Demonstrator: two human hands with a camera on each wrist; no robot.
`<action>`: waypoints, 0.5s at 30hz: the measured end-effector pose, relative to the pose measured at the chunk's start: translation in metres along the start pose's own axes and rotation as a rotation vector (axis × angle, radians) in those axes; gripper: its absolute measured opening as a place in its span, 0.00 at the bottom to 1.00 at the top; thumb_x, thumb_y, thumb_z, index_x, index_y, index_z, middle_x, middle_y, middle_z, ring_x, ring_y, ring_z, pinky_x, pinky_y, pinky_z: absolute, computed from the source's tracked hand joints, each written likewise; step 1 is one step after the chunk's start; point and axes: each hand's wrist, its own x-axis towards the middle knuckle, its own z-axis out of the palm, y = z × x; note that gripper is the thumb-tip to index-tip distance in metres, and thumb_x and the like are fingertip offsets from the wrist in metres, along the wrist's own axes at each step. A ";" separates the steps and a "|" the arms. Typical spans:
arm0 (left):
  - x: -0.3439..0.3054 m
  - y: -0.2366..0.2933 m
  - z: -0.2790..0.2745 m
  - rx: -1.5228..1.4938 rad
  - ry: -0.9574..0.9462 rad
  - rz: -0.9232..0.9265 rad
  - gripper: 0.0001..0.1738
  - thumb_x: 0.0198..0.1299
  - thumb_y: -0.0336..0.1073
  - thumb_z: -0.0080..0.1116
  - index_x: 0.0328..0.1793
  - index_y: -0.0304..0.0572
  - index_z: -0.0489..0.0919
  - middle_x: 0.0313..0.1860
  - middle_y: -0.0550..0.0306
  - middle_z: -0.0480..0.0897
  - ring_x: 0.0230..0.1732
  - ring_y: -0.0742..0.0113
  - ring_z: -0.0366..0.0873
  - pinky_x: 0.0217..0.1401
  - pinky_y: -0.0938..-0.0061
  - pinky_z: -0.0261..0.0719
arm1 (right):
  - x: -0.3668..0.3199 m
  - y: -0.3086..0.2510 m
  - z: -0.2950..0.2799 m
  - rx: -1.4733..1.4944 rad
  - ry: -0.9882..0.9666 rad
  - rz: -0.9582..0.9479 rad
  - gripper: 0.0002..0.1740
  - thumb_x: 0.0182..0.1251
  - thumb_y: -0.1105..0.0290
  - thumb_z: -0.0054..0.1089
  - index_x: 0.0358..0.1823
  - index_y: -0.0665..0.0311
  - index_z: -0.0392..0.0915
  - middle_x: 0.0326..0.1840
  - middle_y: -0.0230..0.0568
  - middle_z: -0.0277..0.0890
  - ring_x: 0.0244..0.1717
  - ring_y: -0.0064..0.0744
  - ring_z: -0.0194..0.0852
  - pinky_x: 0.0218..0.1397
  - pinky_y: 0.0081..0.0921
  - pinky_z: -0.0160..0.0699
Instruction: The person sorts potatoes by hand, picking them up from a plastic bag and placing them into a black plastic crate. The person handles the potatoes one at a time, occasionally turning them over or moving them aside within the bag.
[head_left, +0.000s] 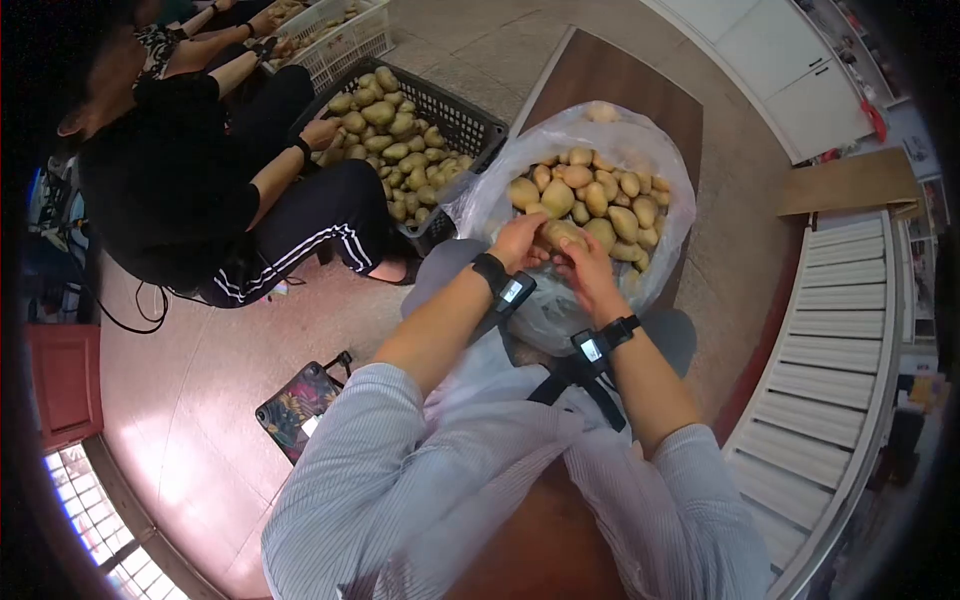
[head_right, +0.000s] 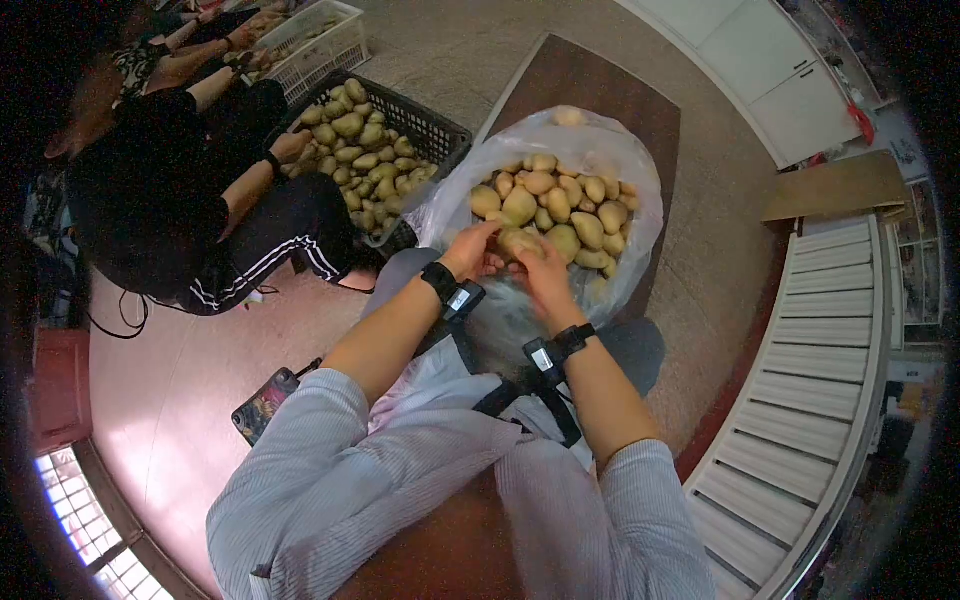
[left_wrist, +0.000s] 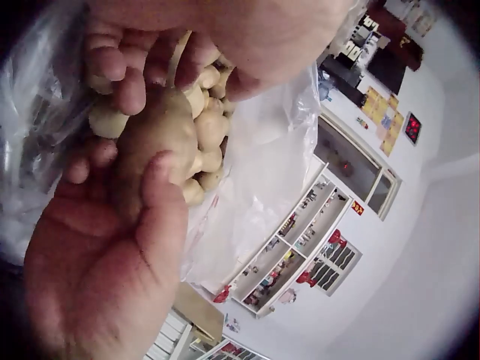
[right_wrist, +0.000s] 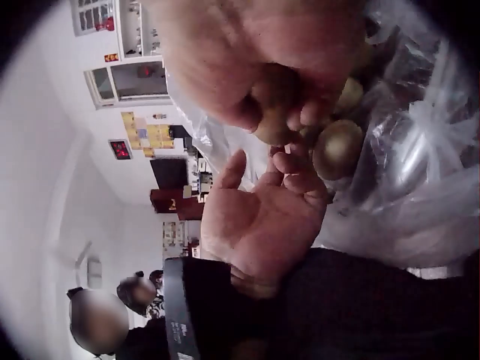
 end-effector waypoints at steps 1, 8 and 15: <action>0.001 -0.001 -0.001 -0.008 -0.036 -0.020 0.19 0.65 0.54 0.51 0.49 0.48 0.73 0.30 0.58 0.79 0.17 0.67 0.76 0.17 0.75 0.72 | -0.002 -0.001 0.001 -0.001 0.004 0.000 0.23 0.66 0.67 0.60 0.60 0.63 0.68 0.44 0.34 0.76 0.31 0.21 0.74 0.30 0.17 0.72; -0.006 0.005 0.001 -0.017 -0.184 -0.118 0.24 0.66 0.57 0.51 0.53 0.44 0.72 0.31 0.55 0.81 0.19 0.65 0.79 0.18 0.76 0.75 | -0.004 -0.018 0.016 -0.180 0.006 0.079 0.21 0.72 0.49 0.51 0.41 0.63 0.75 0.28 0.32 0.74 0.23 0.22 0.69 0.26 0.20 0.68; -0.012 0.012 -0.007 0.023 -0.204 0.008 0.23 0.66 0.56 0.51 0.51 0.44 0.73 0.27 0.56 0.81 0.18 0.64 0.80 0.17 0.75 0.76 | 0.007 -0.007 0.011 -0.324 0.089 0.089 0.27 0.74 0.44 0.45 0.31 0.62 0.74 0.18 0.29 0.67 0.16 0.22 0.62 0.20 0.21 0.62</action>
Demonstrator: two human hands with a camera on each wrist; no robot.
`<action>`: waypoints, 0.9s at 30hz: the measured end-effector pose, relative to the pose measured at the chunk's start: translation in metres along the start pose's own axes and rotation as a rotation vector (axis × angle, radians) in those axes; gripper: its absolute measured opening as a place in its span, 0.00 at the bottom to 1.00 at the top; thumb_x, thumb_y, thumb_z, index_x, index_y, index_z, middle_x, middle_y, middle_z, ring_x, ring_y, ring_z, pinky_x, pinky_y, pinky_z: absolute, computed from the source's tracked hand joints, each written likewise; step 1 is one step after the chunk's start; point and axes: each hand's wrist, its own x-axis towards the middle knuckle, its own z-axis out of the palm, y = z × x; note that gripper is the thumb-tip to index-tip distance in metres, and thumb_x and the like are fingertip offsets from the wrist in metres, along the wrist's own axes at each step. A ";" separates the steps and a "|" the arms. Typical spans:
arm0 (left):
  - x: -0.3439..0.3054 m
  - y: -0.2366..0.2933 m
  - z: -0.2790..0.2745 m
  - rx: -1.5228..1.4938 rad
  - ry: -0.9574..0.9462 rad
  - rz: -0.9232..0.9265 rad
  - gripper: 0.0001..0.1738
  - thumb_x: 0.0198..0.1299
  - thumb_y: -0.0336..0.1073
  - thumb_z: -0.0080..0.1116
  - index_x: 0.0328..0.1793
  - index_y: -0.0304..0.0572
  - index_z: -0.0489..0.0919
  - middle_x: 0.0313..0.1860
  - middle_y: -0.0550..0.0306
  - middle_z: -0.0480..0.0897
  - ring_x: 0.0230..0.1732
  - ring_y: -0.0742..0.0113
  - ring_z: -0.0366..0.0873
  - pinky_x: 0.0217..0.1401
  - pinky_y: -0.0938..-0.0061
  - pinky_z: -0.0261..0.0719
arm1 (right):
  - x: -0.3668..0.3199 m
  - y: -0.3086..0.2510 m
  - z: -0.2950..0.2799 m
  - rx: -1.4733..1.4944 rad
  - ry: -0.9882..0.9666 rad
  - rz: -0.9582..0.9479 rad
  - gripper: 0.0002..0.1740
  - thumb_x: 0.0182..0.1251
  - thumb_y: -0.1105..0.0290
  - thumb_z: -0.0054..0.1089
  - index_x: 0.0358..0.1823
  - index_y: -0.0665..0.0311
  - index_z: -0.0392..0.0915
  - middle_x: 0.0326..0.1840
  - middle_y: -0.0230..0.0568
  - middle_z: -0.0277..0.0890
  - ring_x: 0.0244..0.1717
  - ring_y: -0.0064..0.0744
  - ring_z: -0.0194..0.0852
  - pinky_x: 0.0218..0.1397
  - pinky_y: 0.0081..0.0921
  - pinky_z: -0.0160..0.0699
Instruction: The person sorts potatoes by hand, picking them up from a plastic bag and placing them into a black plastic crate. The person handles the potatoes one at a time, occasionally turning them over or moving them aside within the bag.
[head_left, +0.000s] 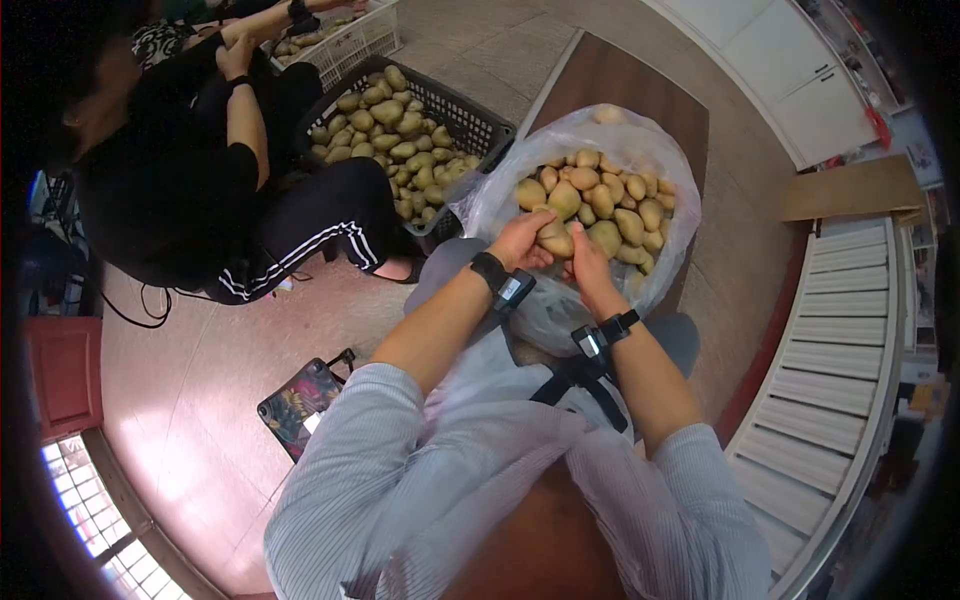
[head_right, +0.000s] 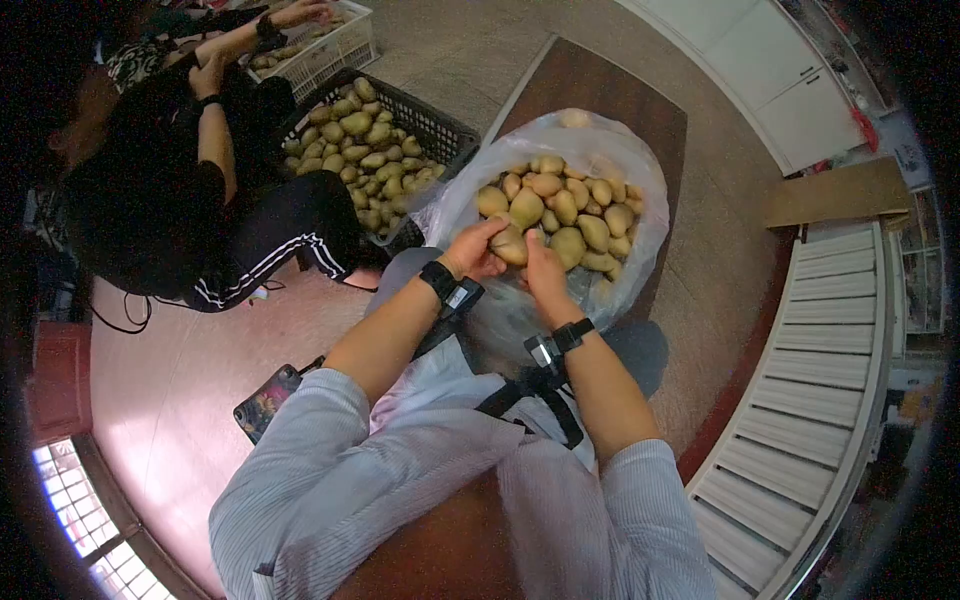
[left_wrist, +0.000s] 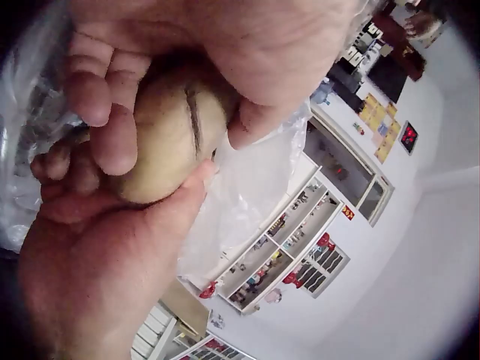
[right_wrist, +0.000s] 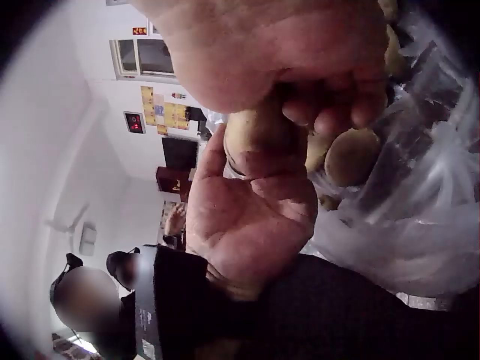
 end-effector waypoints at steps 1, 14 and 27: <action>0.000 0.001 -0.001 -0.079 0.027 0.020 0.23 0.64 0.56 0.53 0.50 0.45 0.73 0.26 0.55 0.81 0.17 0.63 0.78 0.17 0.73 0.75 | 0.004 0.006 0.000 -0.001 -0.010 0.001 0.27 0.74 0.44 0.45 0.31 0.62 0.74 0.18 0.29 0.67 0.16 0.22 0.62 0.20 0.21 0.62; -0.011 0.041 -0.048 -0.684 0.229 0.385 0.19 0.67 0.51 0.50 0.49 0.44 0.73 0.36 0.54 0.79 0.29 0.61 0.74 0.30 0.69 0.74 | -0.001 0.058 -0.003 -0.431 -0.093 -0.209 0.16 0.68 0.60 0.54 0.41 0.68 0.79 0.27 0.40 0.78 0.28 0.30 0.76 0.34 0.29 0.73; 0.005 0.046 -0.112 -1.110 0.597 0.587 0.30 0.68 0.43 0.53 0.70 0.39 0.58 0.59 0.35 0.69 0.55 0.45 0.73 0.48 0.56 0.85 | -0.004 0.040 -0.005 -0.889 0.075 -0.605 0.25 0.61 0.69 0.58 0.60 0.64 0.66 0.58 0.56 0.68 0.53 0.57 0.72 0.57 0.44 0.72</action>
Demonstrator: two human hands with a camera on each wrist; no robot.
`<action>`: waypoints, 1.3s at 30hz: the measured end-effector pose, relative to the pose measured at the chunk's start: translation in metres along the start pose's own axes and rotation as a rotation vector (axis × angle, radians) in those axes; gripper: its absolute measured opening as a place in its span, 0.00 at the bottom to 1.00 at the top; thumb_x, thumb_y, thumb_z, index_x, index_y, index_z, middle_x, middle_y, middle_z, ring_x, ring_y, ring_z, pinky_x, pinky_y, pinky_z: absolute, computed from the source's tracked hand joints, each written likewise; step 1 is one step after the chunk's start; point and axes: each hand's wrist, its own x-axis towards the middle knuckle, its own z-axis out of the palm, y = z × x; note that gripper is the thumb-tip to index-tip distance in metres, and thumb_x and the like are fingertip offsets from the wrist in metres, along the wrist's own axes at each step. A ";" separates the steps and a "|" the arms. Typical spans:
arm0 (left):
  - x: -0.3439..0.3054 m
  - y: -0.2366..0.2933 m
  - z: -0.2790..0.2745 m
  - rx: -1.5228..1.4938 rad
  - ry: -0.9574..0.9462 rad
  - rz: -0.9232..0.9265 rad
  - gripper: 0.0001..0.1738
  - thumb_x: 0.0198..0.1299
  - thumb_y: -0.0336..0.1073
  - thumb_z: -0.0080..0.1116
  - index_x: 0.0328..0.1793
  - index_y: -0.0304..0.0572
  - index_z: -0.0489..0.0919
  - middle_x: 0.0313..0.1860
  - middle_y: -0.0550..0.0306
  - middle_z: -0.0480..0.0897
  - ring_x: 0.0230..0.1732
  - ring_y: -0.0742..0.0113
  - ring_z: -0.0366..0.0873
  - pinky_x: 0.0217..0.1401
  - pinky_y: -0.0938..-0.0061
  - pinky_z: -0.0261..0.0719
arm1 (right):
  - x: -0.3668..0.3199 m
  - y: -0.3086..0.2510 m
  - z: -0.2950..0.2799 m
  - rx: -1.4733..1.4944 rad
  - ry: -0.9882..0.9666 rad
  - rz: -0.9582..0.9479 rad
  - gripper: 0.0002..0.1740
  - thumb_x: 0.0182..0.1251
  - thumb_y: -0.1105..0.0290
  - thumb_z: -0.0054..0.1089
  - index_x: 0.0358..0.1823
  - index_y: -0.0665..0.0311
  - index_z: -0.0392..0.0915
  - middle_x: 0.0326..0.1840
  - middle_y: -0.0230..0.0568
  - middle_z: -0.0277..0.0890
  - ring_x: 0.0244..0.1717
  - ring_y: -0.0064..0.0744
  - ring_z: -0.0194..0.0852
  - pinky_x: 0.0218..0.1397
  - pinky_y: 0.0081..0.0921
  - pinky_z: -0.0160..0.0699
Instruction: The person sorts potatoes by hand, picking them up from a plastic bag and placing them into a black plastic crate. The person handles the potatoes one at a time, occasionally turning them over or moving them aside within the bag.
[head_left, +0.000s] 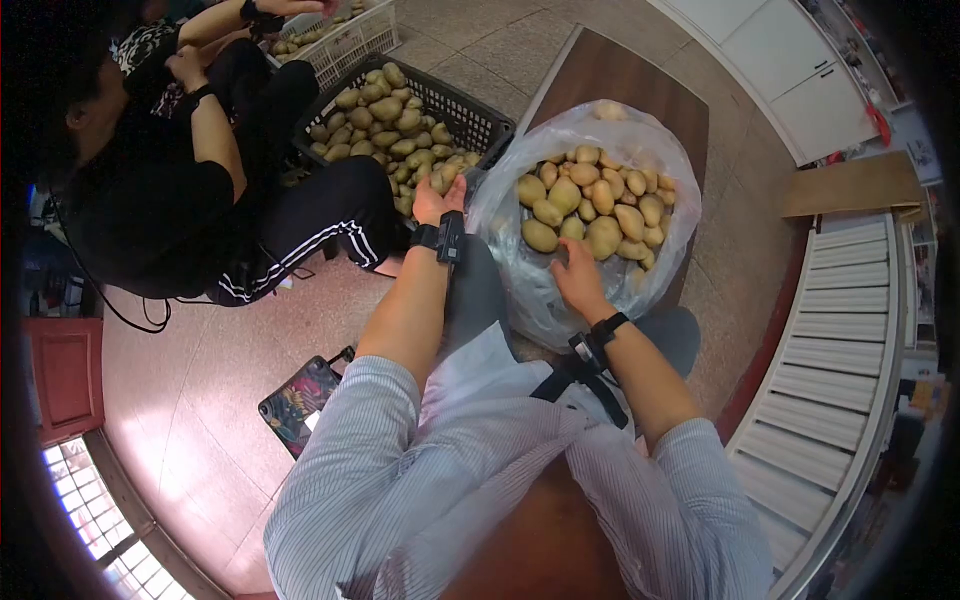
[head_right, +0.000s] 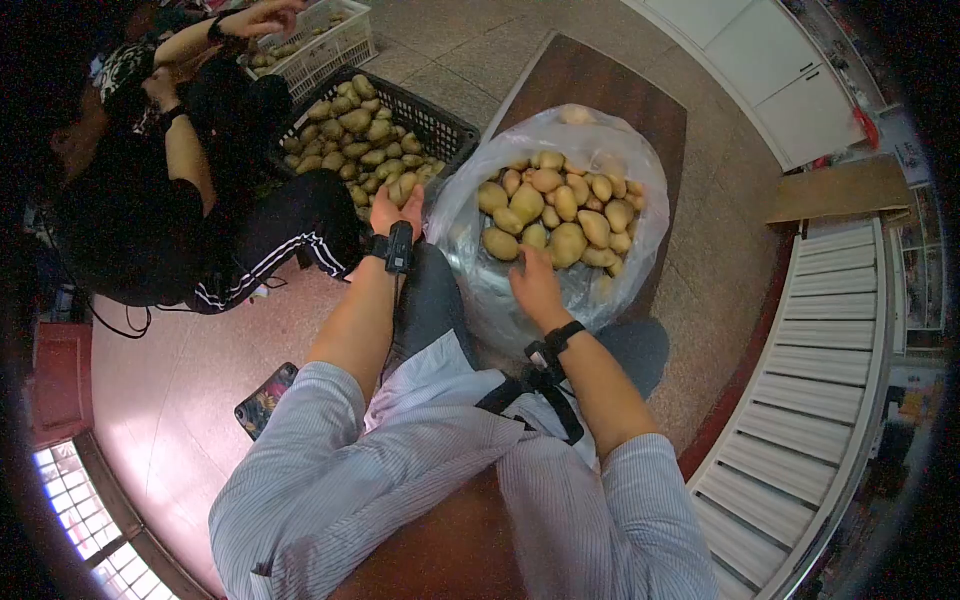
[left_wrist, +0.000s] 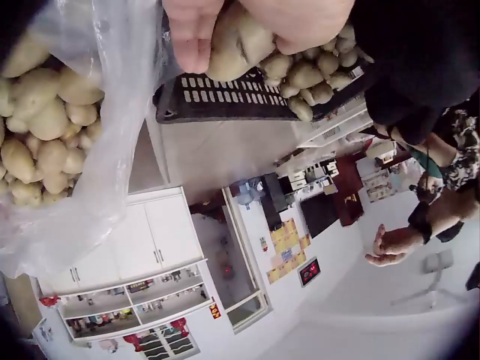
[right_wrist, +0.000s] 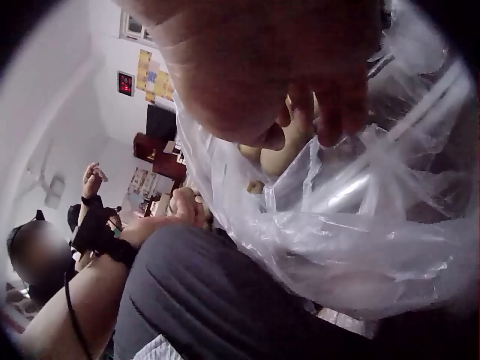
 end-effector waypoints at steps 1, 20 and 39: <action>0.004 0.000 -0.004 0.002 0.001 -0.003 0.30 0.68 0.43 0.53 0.70 0.39 0.58 0.59 0.35 0.69 0.55 0.45 0.73 0.48 0.56 0.85 | 0.001 -0.006 -0.003 0.000 0.000 0.004 0.25 0.61 0.69 0.58 0.60 0.64 0.66 0.58 0.56 0.68 0.53 0.57 0.72 0.57 0.44 0.72; -0.053 -0.046 0.000 0.511 -0.317 0.075 0.12 0.63 0.35 0.51 0.49 0.39 0.71 0.37 0.51 0.75 0.28 0.56 0.78 0.30 0.61 0.80 | 0.052 -0.043 -0.007 -0.498 -0.141 -0.144 0.29 0.62 0.74 0.47 0.67 0.50 0.66 0.72 0.53 0.56 0.46 0.54 0.79 0.49 0.43 0.80; -0.077 -0.081 -0.014 1.109 -0.386 -0.263 0.08 0.63 0.38 0.53 0.41 0.43 0.74 0.34 0.59 0.78 0.28 0.67 0.78 0.28 0.73 0.79 | 0.049 -0.035 0.007 -0.444 0.005 -0.093 0.21 0.61 0.70 0.54 0.58 0.55 0.70 0.59 0.49 0.62 0.48 0.56 0.75 0.48 0.45 0.79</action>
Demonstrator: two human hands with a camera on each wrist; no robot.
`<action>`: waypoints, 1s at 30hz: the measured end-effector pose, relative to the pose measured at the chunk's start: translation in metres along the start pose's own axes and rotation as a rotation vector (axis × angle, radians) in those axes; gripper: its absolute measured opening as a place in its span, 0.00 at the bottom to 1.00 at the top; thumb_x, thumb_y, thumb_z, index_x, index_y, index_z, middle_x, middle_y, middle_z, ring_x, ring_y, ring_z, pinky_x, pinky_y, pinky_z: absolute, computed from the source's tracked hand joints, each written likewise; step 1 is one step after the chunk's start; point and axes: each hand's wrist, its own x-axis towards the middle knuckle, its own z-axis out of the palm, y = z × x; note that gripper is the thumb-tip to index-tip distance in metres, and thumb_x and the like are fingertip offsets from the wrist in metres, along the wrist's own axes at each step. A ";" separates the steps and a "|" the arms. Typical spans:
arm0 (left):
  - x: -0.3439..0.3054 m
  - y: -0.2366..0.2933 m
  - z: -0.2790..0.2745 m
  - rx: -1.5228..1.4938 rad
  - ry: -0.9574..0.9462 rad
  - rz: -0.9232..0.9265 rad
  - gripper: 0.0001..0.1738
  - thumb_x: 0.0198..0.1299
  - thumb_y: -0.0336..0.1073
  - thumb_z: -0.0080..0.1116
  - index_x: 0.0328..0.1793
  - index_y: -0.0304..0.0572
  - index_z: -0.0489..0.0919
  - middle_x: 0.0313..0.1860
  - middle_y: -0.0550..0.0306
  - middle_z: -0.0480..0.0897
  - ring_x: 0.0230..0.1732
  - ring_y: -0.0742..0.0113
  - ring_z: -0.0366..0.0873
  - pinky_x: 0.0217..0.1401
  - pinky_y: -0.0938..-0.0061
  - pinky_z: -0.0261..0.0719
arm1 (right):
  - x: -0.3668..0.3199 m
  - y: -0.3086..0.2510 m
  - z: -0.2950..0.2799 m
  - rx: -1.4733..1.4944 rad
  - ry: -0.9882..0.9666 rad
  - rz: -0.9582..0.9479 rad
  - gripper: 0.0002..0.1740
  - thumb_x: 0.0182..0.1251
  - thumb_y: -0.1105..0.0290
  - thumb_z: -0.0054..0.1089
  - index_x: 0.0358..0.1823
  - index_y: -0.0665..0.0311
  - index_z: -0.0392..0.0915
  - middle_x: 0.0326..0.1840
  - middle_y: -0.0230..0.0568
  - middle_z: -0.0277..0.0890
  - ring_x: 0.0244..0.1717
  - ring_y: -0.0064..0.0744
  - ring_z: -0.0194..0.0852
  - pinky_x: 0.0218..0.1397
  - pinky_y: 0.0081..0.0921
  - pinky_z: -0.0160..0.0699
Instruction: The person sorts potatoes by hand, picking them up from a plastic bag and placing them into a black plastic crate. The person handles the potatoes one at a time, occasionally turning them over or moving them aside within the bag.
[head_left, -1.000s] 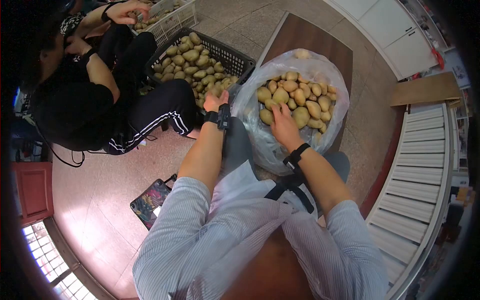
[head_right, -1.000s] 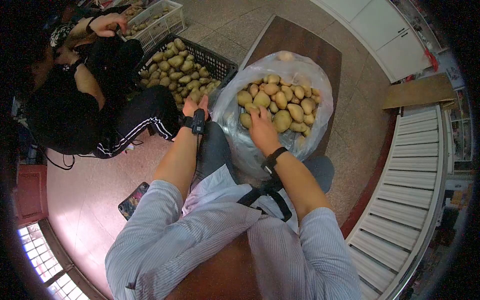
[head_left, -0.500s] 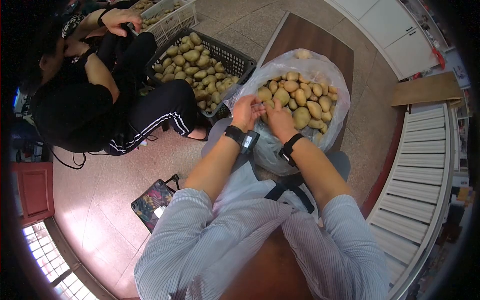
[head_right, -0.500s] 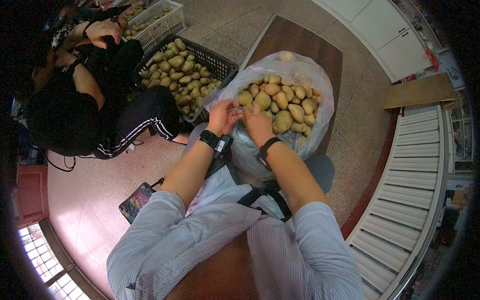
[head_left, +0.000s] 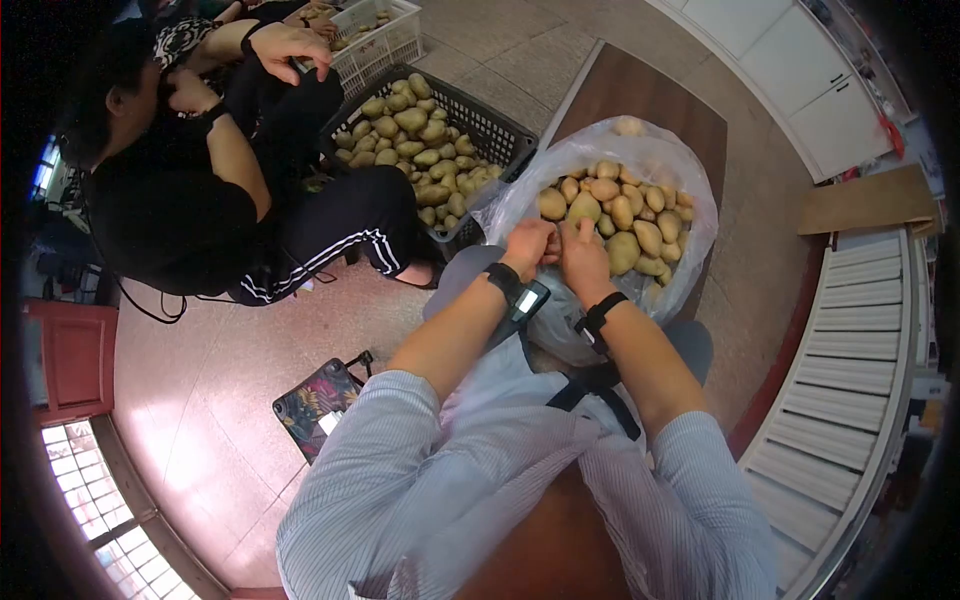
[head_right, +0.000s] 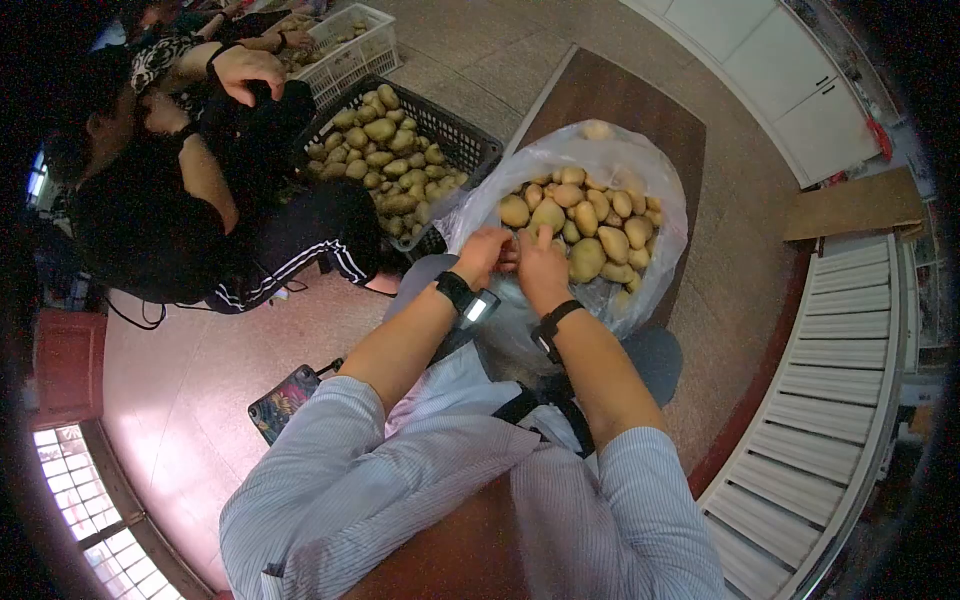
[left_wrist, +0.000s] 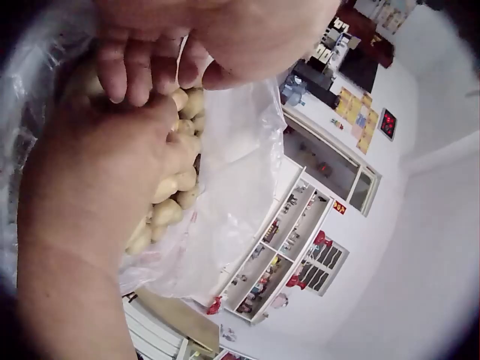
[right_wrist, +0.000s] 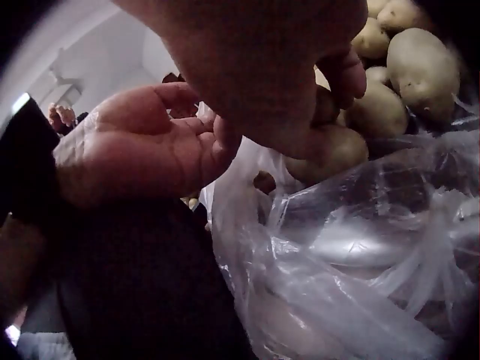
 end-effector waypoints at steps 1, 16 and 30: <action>0.002 -0.002 0.000 0.028 0.001 -0.020 0.08 0.62 0.38 0.53 0.40 0.43 0.74 0.32 0.60 0.78 0.28 0.68 0.78 0.27 0.74 0.79 | -0.001 0.002 0.002 0.018 0.026 -0.017 0.21 0.62 0.70 0.54 0.58 0.57 0.69 0.61 0.49 0.60 0.48 0.57 0.75 0.47 0.46 0.79; 0.009 -0.006 0.005 0.114 0.087 -0.036 0.08 0.62 0.37 0.55 0.36 0.41 0.75 0.28 0.60 0.77 0.27 0.68 0.76 0.29 0.70 0.78 | 0.005 0.033 0.021 0.178 -0.009 0.021 0.23 0.65 0.76 0.45 0.63 0.57 0.65 0.55 0.53 0.69 0.53 0.56 0.75 0.53 0.45 0.75; 0.012 -0.011 0.000 0.149 0.007 0.015 0.11 0.62 0.41 0.56 0.40 0.40 0.75 0.30 0.57 0.77 0.29 0.65 0.78 0.27 0.70 0.76 | -0.007 0.036 0.017 0.611 0.070 0.145 0.32 0.59 0.79 0.49 0.68 0.58 0.62 0.63 0.62 0.64 0.65 0.61 0.62 0.67 0.44 0.62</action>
